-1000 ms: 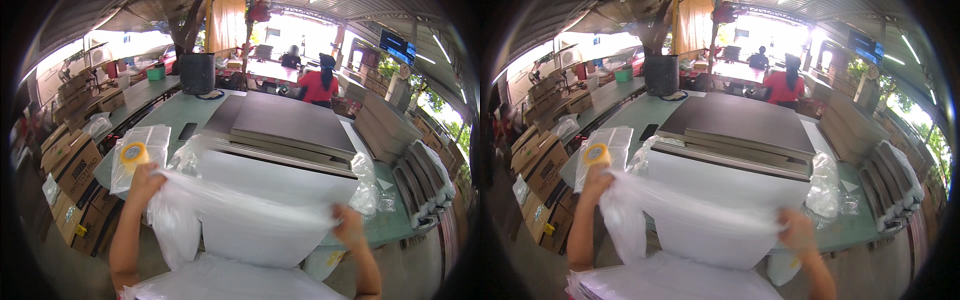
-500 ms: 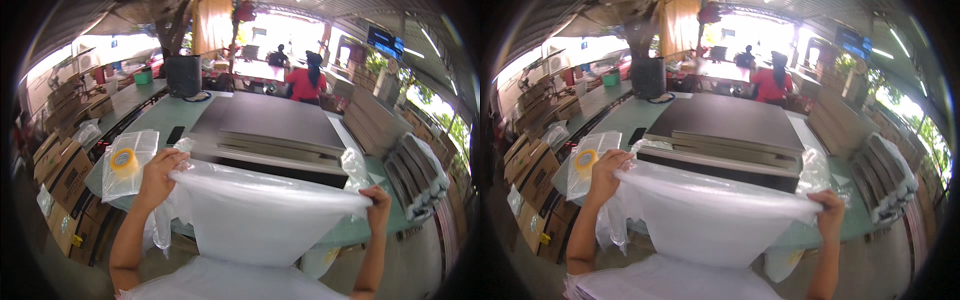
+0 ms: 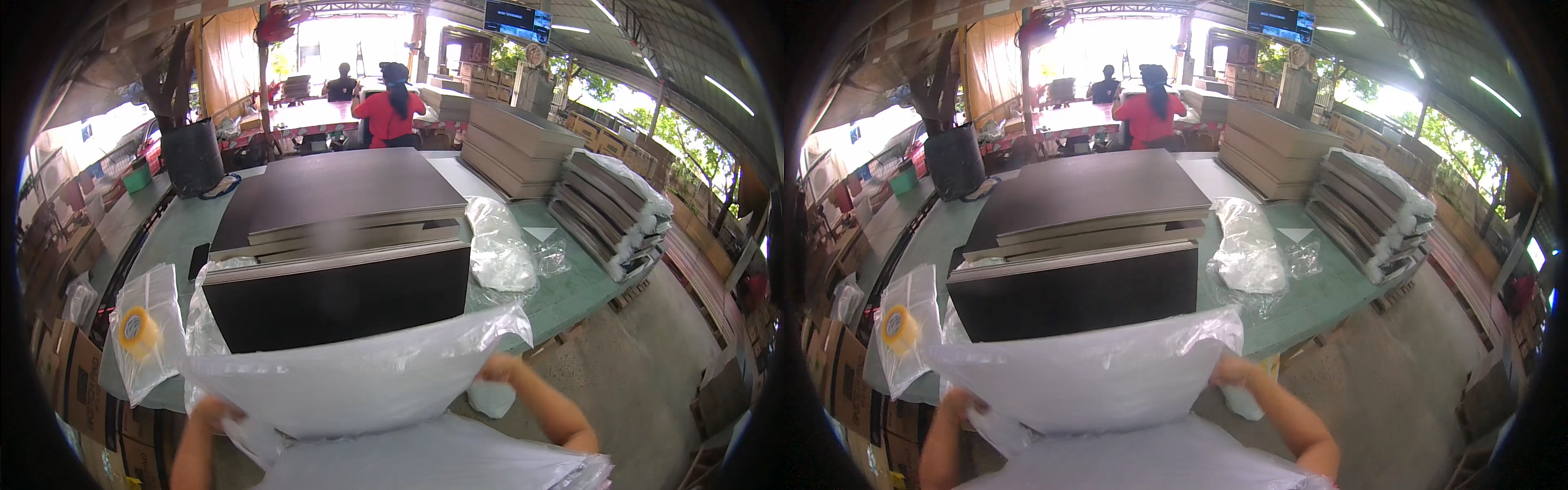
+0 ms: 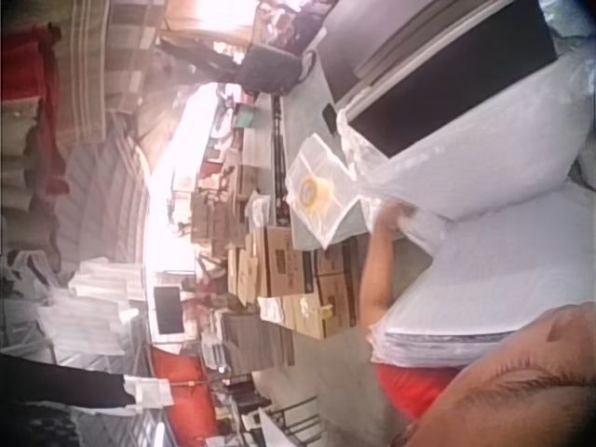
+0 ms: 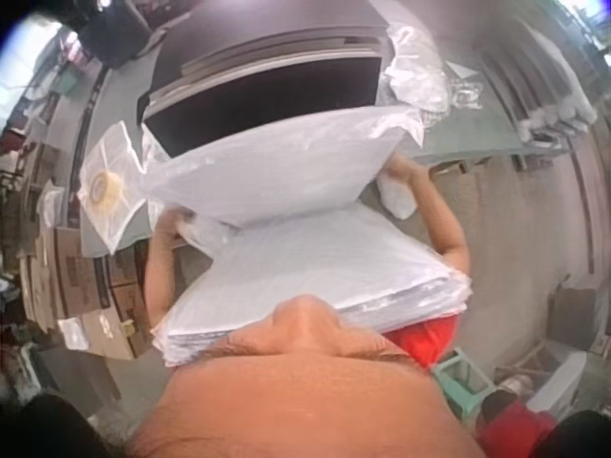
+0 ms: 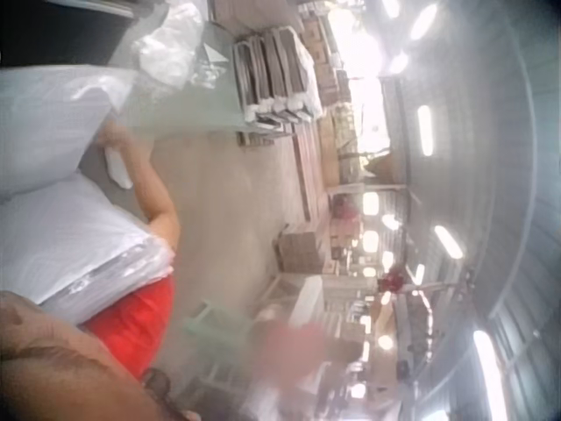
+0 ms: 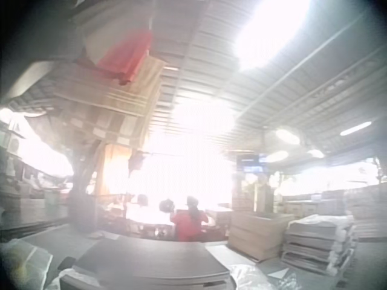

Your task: The person wraps individual flat panels with clear plastic film, folding the film over each side and smoothing it to cover the panel. The wrapped panels are stacked on a workbench in a workshop setting.

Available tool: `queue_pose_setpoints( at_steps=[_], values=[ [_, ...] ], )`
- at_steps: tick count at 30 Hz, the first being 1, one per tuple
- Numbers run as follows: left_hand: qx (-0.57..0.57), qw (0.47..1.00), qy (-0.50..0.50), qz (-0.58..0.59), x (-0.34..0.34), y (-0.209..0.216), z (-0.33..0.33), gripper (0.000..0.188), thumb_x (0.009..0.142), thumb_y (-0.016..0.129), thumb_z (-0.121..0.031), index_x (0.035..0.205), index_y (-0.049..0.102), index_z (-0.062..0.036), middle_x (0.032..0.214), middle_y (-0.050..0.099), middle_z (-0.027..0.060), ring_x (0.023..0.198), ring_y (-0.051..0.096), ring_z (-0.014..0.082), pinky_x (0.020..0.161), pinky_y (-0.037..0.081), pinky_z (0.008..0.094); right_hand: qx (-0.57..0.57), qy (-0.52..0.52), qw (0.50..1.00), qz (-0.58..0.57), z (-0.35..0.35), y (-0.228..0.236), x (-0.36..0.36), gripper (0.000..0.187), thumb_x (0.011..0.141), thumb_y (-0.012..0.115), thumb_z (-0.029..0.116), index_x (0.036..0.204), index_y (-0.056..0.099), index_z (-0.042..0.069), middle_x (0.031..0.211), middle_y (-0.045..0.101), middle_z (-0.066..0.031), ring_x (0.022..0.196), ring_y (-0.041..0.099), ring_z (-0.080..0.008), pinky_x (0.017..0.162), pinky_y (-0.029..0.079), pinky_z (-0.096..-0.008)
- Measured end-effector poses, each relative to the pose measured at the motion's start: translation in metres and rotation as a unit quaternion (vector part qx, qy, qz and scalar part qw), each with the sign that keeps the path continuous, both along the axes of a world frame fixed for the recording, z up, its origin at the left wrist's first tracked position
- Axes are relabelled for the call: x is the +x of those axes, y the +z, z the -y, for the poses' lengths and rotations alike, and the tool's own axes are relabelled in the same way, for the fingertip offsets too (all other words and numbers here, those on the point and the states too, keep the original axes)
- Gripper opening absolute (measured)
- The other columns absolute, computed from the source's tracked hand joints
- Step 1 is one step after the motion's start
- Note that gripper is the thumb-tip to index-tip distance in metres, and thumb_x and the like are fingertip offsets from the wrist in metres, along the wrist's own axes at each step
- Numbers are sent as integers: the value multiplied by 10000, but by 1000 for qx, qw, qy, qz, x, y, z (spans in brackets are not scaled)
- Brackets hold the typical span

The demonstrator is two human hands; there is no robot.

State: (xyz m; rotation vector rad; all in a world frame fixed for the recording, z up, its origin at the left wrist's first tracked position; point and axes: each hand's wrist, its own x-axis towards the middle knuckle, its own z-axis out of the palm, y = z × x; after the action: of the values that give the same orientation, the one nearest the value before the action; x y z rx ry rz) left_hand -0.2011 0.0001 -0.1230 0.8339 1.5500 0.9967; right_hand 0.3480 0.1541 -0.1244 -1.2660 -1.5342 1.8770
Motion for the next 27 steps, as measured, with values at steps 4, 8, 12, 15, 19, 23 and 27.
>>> queue_pose_setpoints(
  at_steps=[4, 8, 12, 15, 19, 23, 27],
  values=[
    [-64, 927, 21, 368, 35, -103, 28, 302, 765, 544, -167, 1023, 537, -11, 964, 563, 149, 814, 558, 268, 667, 466, 387, -105, 32, 989, 102, 68, -100, 9, 275, 747, 556, 148, 1006, 536, 55, 921, 578, -66, 788, 556, -181, 699, 452, -327],
    [-117, 945, -22, 304, 77, -95, 13, 314, 785, 517, -181, 1049, 518, -12, 995, 546, 150, 857, 536, 266, 712, 438, 378, -54, 91, 978, 181, 95, -128, 6, 254, 754, 551, 168, 975, 550, 44, 877, 585, -72, 774, 557, -176, 688, 449, -323],
    [-126, 969, -192, 87, 106, -72, -13, 326, 805, 489, -195, 1076, 499, -13, 1026, 529, 152, 899, 513, 264, 757, 409, 368, 28, 155, 937, 312, 78, -169, 0, 241, 760, 545, 187, 944, 564, 32, 833, 593, -78, 760, 558, -172, 677, 445, -319],
    [-98, 937, -325, -80, 119, -37, -27, 336, 820, 469, -205, 1095, 485, -13, 1050, 517, 153, 931, 496, 263, 790, 387, 361, 86, 232, 863, 441, 48, -194, 0, 240, 765, 541, 202, 921, 575, 24, 800, 599, -82, 750, 558, -168, 668, 443, -315],
    [-28, 901, -431, -41, 119, 63, 6, 349, 839, 441, -219, 1121, 466, -14, 1081, 500, 154, 974, 474, 261, 835, 359, 351, 136, 29, 948, 285, 14, -69, -3, 259, 803, 517, 252, 888, 571, 13, 775, 590, -64, 730, 542, -155, 671, 435, -297],
    [113, 704, -684, 155, 145, 158, 8, 362, 859, 414, -233, 1147, 447, -15, 1112, 483, 156, 1017, 451, 259, 880, 330, 342, 112, 443, 822, -339, 56, 109, -23, 502, 830, 453, 417, 1116, 475, 4, 1112, 482, -178, 1060, 446, -253, 895, 340, -355],
    [39, 694, -717, 55, 186, 105, 26, 376, 879, 386, -246, 1173, 428, -16, 1144, 467, 157, 1060, 429, 258, 925, 301, 332, 84, 624, 745, -220, 101, 88, -87, 610, 845, 341, 495, 1231, 371, 23, 1314, 243, -219, 1238, 205, -330, 988, 174, -461]
  ],
)
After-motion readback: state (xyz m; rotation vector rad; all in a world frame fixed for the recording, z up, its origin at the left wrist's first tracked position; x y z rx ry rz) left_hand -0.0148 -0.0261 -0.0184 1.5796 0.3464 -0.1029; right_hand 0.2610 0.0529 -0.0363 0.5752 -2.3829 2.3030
